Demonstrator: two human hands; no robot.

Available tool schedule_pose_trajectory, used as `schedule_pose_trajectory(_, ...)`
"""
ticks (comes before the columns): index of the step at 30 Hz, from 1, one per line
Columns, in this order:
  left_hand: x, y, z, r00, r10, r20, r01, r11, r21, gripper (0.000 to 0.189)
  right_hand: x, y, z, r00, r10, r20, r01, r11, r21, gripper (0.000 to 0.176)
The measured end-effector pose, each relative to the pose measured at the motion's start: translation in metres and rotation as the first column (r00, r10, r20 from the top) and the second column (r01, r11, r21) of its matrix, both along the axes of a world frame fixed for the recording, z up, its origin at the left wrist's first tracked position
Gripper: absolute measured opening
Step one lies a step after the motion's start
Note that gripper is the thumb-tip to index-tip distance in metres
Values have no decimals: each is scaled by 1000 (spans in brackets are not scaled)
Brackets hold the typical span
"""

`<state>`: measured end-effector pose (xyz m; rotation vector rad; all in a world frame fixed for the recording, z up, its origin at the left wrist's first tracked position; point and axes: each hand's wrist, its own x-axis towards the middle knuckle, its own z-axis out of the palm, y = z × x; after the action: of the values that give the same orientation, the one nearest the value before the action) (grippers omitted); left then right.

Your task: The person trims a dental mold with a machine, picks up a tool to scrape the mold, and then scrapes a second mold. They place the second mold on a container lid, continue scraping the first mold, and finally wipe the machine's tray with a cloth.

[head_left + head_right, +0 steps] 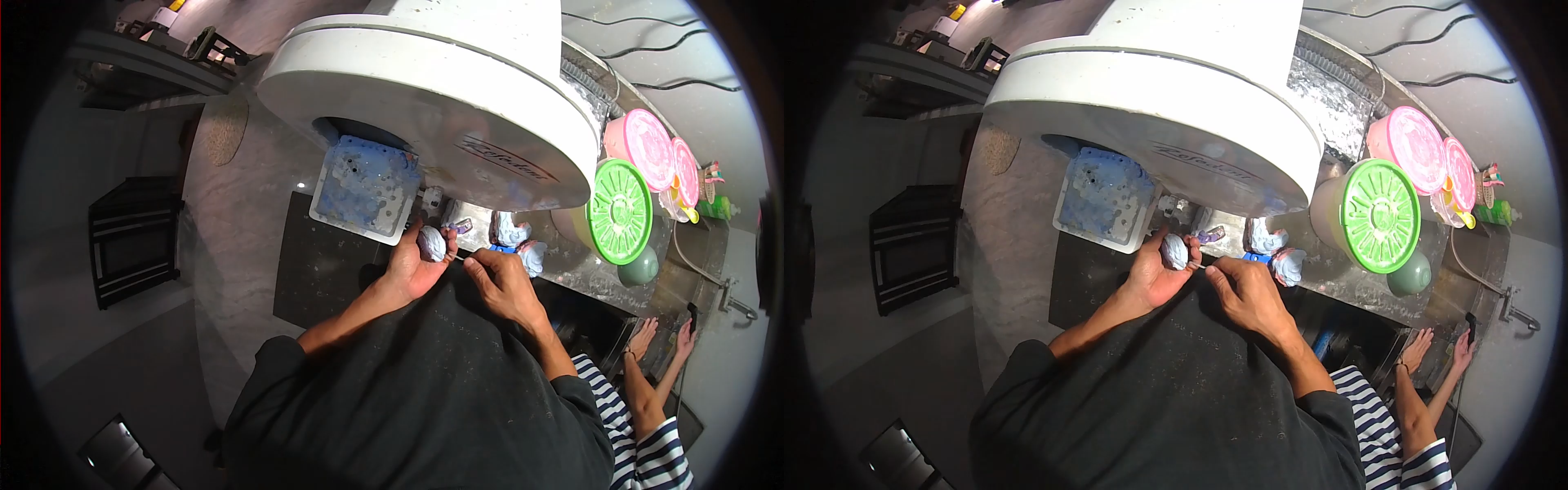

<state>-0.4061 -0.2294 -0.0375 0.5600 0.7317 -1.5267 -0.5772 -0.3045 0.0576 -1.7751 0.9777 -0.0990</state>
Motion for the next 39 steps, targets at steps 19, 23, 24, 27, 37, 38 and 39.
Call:
schedule_pose_trajectory(19, -5, 1, -16, 982, 181, -61, -188, 973, -132, 30, 11, 43, -41, 982, -143, 122, 186, 832, -522, 7)
schedule_pose_trajectory(23, -14, -2, -16, 976, 190, 108, -178, 977, -114, 29, 12, 44, -47, 981, -149, 127, 194, 813, -549, 7)
schedule_pose_trajectory(24, -15, -2, -14, 971, 186, 148, -168, 978, -126, 29, 12, 45, -51, 974, -158, 165, 221, 836, -502, 11)
schedule_pose_trajectory(27, -18, -2, -5, 965, 189, 180, -170, 978, -119, 24, 12, 45, -57, 952, -207, 224, 275, 900, -339, 19)
schedule_pose_trajectory(37, -24, 1, -9, 955, 174, 240, -159, 984, -79, 38, 4, 43, -58, 943, -295, 154, 283, 955, 92, 21)
schedule_pose_trajectory(38, -23, 2, -11, 955, 169, 245, -148, 984, -102, 38, 5, 43, -58, 950, -274, 147, 278, 960, -7, 20)
schedule_pose_trajectory(39, -23, 2, -11, 955, 163, 249, -135, 983, -123, 38, 6, 43, -58, 946, -254, 200, 286, 946, -155, 18)
